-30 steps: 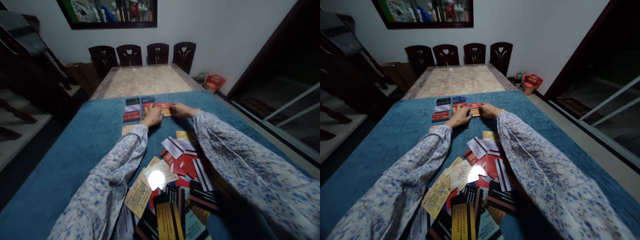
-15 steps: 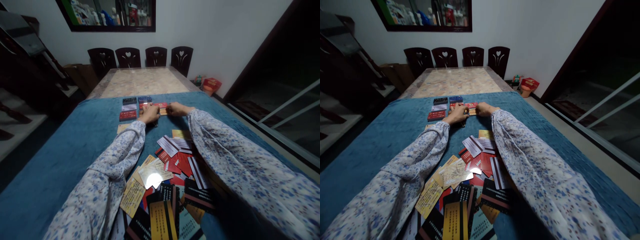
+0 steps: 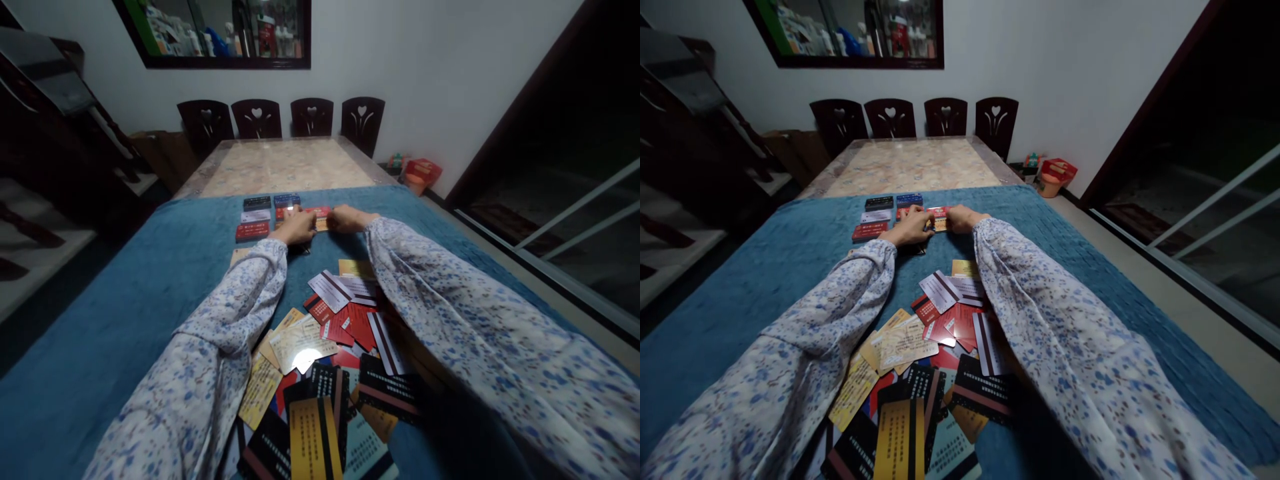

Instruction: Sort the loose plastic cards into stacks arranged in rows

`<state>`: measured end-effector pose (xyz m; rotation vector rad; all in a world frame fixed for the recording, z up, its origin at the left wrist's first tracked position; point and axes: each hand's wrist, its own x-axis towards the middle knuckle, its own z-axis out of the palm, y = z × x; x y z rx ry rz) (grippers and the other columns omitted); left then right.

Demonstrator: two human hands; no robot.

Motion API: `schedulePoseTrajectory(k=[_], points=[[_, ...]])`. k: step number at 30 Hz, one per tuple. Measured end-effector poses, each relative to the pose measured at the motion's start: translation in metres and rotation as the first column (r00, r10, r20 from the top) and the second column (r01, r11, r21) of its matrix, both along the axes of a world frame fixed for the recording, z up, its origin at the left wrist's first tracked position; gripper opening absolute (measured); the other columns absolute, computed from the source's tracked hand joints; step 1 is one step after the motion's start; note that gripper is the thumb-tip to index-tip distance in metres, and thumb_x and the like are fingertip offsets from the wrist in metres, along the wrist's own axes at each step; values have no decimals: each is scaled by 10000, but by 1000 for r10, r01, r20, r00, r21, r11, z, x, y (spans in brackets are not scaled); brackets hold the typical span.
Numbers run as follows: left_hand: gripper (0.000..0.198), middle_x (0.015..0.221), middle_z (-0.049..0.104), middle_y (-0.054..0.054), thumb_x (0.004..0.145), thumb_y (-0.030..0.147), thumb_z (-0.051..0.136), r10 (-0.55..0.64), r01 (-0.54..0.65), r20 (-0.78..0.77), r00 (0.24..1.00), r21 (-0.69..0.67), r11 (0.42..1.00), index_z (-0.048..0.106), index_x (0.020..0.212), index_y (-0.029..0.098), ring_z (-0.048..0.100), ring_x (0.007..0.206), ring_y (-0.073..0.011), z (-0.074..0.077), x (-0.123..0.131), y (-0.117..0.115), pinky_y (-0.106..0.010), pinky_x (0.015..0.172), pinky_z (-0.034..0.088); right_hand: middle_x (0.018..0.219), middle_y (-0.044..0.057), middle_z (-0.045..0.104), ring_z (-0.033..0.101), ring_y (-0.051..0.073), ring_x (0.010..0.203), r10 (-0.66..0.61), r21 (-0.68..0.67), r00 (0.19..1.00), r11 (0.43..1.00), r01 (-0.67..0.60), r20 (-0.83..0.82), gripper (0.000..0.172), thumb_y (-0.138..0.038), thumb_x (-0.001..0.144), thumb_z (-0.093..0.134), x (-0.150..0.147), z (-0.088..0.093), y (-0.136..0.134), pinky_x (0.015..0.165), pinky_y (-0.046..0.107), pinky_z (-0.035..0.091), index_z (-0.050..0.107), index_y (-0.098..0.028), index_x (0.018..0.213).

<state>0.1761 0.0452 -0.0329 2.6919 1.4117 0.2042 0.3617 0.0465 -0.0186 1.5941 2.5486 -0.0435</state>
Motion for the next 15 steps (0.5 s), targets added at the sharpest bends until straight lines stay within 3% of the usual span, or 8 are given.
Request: schedulePoseTrajectory(k=[6,15], points=[[274,1312,644,-166,852,264,627,-33,37,-45,998,90,995,679,1115,210,347,1392,-398,0,-4,-7,-635,1083,303,1087,125,775,705,214,985,-22,1,1000,1000,22,12,311,-171,856,607,-2,5,-6,785,222,472,756,-133,1126],[473,1454,588,-129,881,177,555,-112,107,25,993,138,985,618,1347,233,303,1454,-370,-1,-21,-26,-600,1139,264,1259,243,681,711,253,1021,-94,61,995,994,93,13,362,-276,967,570,-4,9,-17,822,251,496,686,-79,1247]])
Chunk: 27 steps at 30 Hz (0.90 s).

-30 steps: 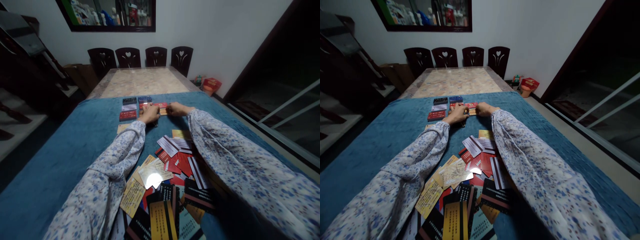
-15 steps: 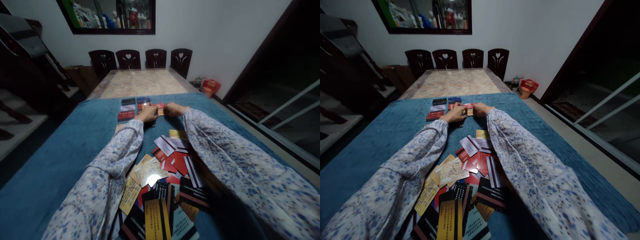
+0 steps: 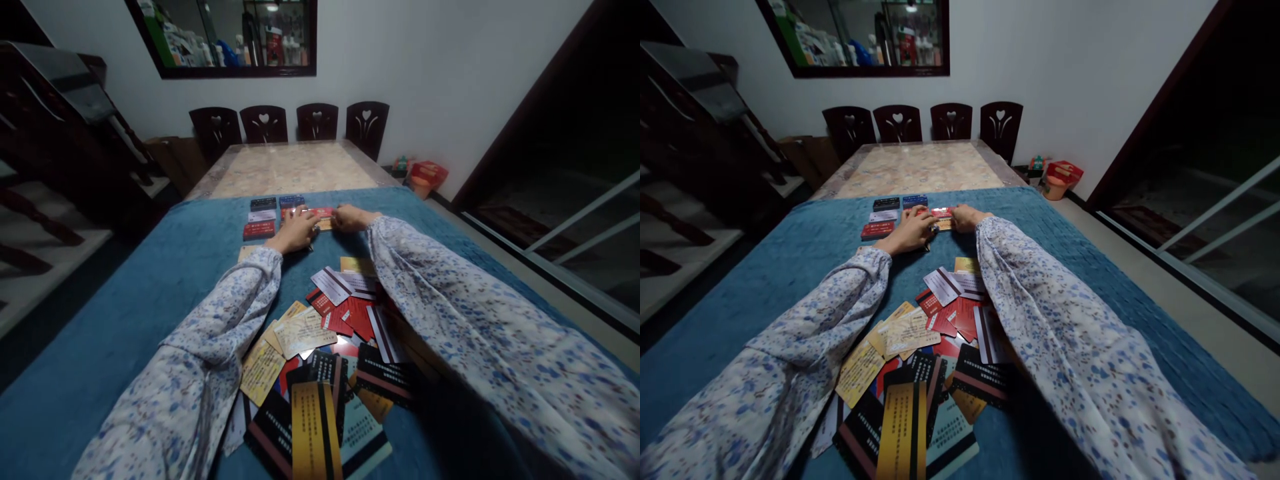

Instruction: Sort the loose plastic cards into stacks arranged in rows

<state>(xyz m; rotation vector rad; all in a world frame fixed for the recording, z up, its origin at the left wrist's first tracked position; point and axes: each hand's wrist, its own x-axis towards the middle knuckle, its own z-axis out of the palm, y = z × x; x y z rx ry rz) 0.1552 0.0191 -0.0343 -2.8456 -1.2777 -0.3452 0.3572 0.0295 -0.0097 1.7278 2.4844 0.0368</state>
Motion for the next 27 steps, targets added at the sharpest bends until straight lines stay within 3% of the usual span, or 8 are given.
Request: schedulePoseTrajectory(k=[6,14,21,27], points=[[631,1519,554,-100,844,91,537,-98,100,51,994,-38,994,544,1456,245,316,1468,-382,-1,-10,-32,-633,1147,269,1309,222,633,675,271,1090,59,30,998,998,-60,23,410,-252,914,632,9,6,-12,878,289,511,639,-103,1295],[720,1558,526,-74,791,0,476,-215,220,51,975,-131,967,533,1469,233,259,1514,-368,-8,-23,-74,-643,1166,277,1342,186,621,629,314,1184,96,72,994,992,-100,54,415,-217,897,635,5,14,-61,836,341,504,646,-170,1310],[881,1596,479,-73,697,-30,471,-281,277,17,960,-231,933,456,1532,251,245,1548,-338,-15,-29,-92,-636,1183,282,1355,178,625,571,334,1240,135,68,989,988,-139,64,373,-240,929,611,-3,20,-104,860,395,490,649,-167,1293],[968,1656,396,-19,677,-37,439,-314,304,-2,949,-246,920,382,1578,310,204,1575,-301,-27,-38,-92,-602,1211,258,1304,159,654,554,319,1224,147,72,989,986,-147,7,312,-278,963,594,-12,18,-136,876,393,465,677,-189,1251]])
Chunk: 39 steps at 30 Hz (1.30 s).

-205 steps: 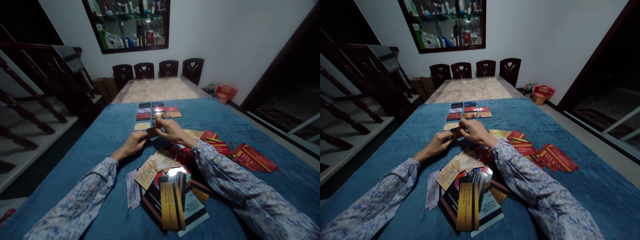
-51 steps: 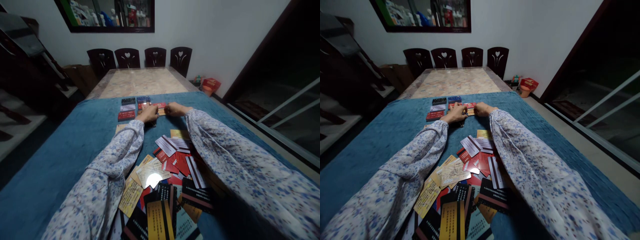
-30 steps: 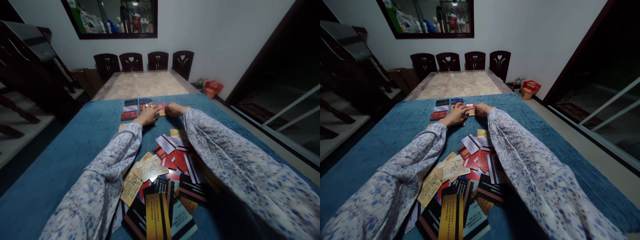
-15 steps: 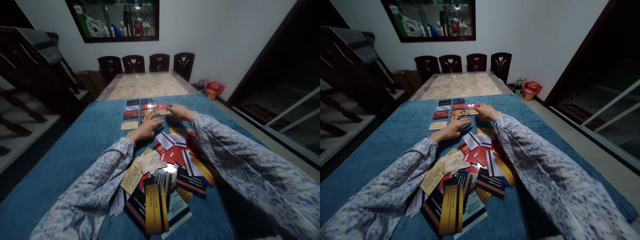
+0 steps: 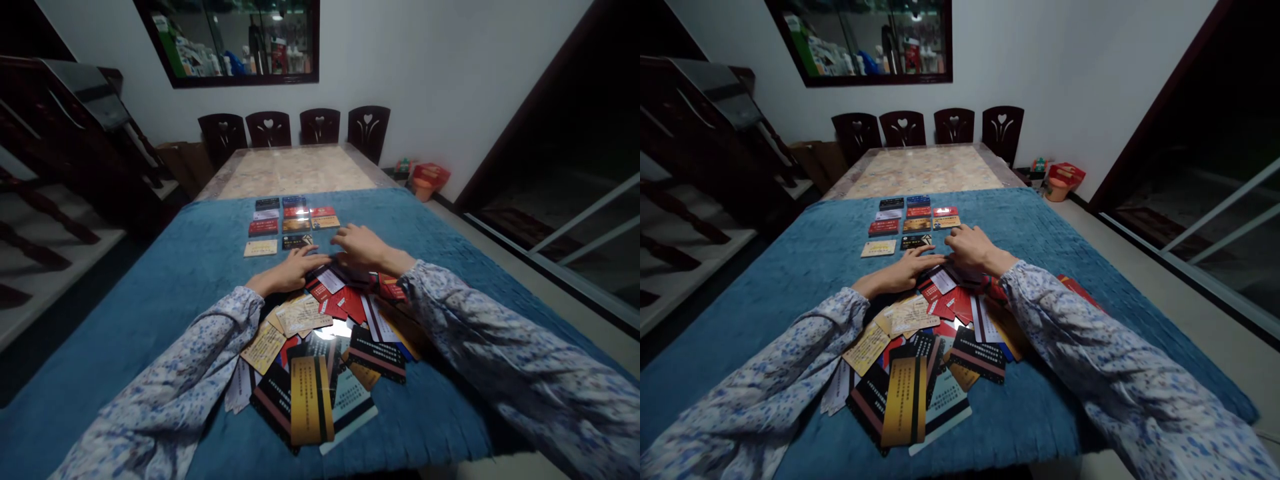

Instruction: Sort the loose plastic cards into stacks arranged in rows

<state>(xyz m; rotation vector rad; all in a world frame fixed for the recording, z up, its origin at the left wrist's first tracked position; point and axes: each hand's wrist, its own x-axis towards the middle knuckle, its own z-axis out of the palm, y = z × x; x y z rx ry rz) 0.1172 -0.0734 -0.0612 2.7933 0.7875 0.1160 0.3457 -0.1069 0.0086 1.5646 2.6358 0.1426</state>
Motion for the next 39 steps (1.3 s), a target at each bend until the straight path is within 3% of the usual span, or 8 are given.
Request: schedulePoseTrajectory(k=[4,13,20,27,33,39], points=[[975,1671,363,-3,682,-24,439,-11,10,-51,999,-6,1000,364,1589,325,173,1584,-307,-2,-3,-2,-611,1218,235,1273,156,660,555,304,1190,2,-4,1000,1000,-2,-1,321,-326,1006,534,-5,-6,-17,858,381,435,674,-181,1255],[884,1707,263,-56,739,23,482,77,-67,-144,987,73,995,386,1584,263,160,1586,-339,13,-3,-25,-604,1219,235,1200,155,670,544,296,1115,77,-18,997,997,-78,-20,455,-560,974,560,-9,-22,-40,826,360,362,693,-172,1170],[770,1652,392,-88,809,54,508,106,-95,-110,988,101,990,434,1553,236,204,1575,-322,6,-11,-28,-583,1203,262,1181,161,674,559,295,1074,108,-29,992,994,-110,-67,576,-675,956,517,-10,-29,-44,822,357,355,702,-170,1162],[689,1597,480,-96,843,48,507,82,-82,-2,997,115,990,506,1504,242,260,1554,-323,5,-11,-36,-567,1176,300,1221,169,674,560,297,1102,163,-37,977,985,-170,-139,478,-520,974,550,-8,-38,-43,879,396,396,693,-144,1232],[532,1559,526,-101,977,149,445,110,-110,9,994,88,990,524,1491,256,314,1523,-324,9,-12,-44,-562,1169,320,1325,161,669,547,276,1126,272,-13,928,959,-285,-254,442,-331,986,515,-2,-52,-34,954,425,404,633,-155,1373],[504,1548,532,-113,1003,188,415,191,-189,-13,982,96,977,528,1490,247,309,1517,-327,9,-9,-45,-572,1183,308,1345,175,650,526,291,1138,229,29,943,973,-229,-243,467,-464,1006,521,4,-52,-36,905,406,390,644,-167,1345]])
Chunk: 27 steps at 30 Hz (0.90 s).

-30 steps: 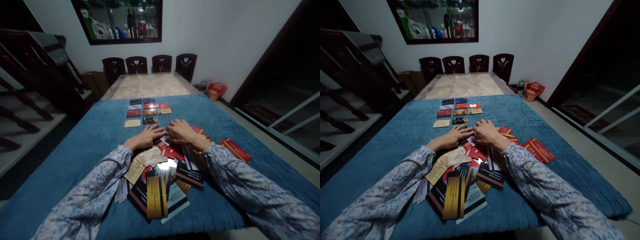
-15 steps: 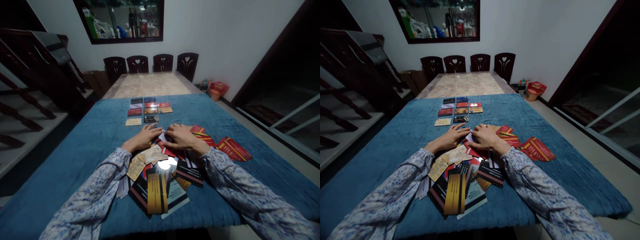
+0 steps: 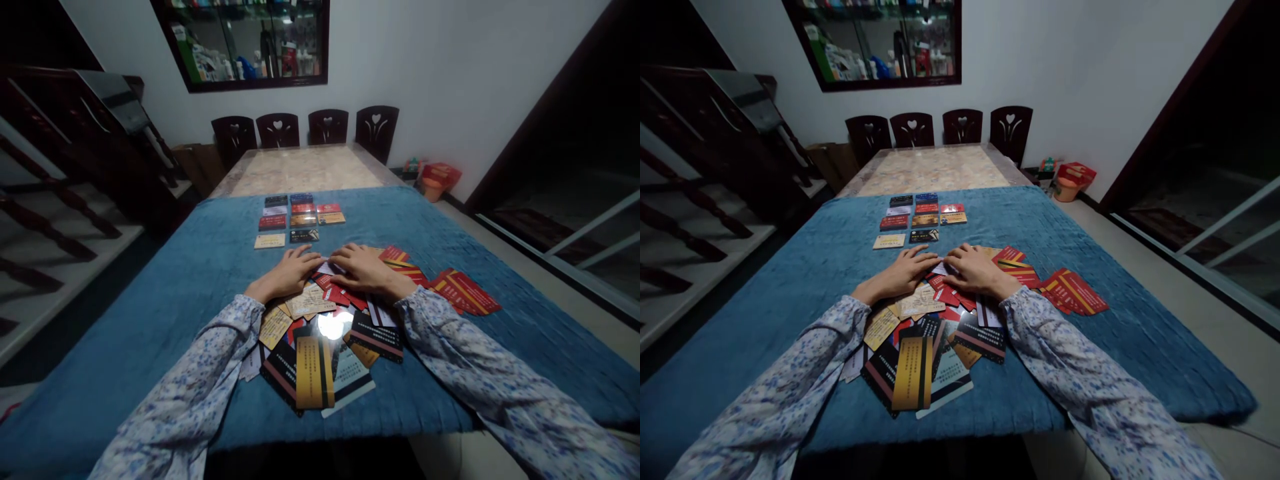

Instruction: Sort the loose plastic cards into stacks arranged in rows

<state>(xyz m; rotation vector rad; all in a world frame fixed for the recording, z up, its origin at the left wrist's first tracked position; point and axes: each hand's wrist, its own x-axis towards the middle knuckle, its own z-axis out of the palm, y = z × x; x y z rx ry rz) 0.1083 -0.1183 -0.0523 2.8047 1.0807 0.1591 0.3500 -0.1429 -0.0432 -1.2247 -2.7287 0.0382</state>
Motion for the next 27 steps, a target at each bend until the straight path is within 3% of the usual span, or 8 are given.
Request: schedulePoseTrajectory(k=[4,10,12,16,20,27], points=[[513,1584,493,-111,990,171,437,-2,2,6,1000,-12,1000,524,1490,241,288,1534,-317,-3,3,1,-568,1190,307,1292,167,668,534,285,1105,-27,-10,999,1000,27,42,423,-473,997,550,4,3,-1,860,379,381,696,-168,1252],[370,1468,610,-134,1031,218,440,-43,40,50,998,62,997,633,1346,202,363,1502,-321,-4,-4,-4,-566,1166,340,1233,152,715,565,253,1079,35,52,998,998,-38,53,326,-361,1025,519,2,2,-4,857,355,368,725,-161,1180],[335,1396,654,-149,1030,201,441,-84,77,74,994,86,993,660,1282,186,467,1430,-311,-4,-7,-5,-533,1136,393,1188,148,737,586,238,1036,51,93,998,994,-55,40,320,-335,1037,496,1,1,-5,853,353,369,736,-156,1152],[276,1162,725,-150,1023,192,451,-160,142,183,970,111,984,697,1147,170,679,1086,-231,-4,-9,-6,-379,973,527,1018,141,758,602,206,886,98,163,995,982,-95,-14,360,-314,1060,439,0,-4,-1,809,337,383,761,-155,1036],[266,992,729,-110,1023,186,440,-162,117,243,957,188,975,699,1081,165,688,910,-193,-6,-9,-6,-316,842,548,957,129,743,592,194,835,105,203,991,975,-86,-84,383,-308,1070,406,2,-10,2,767,318,396,756,-160,1019],[226,957,733,-101,1010,182,463,-109,48,300,948,204,978,687,1035,165,689,882,-193,-7,-9,-6,-309,828,541,947,121,735,616,199,887,-3,191,990,981,30,-141,304,-278,1059,456,2,-11,2,776,293,408,731,-154,1102]])
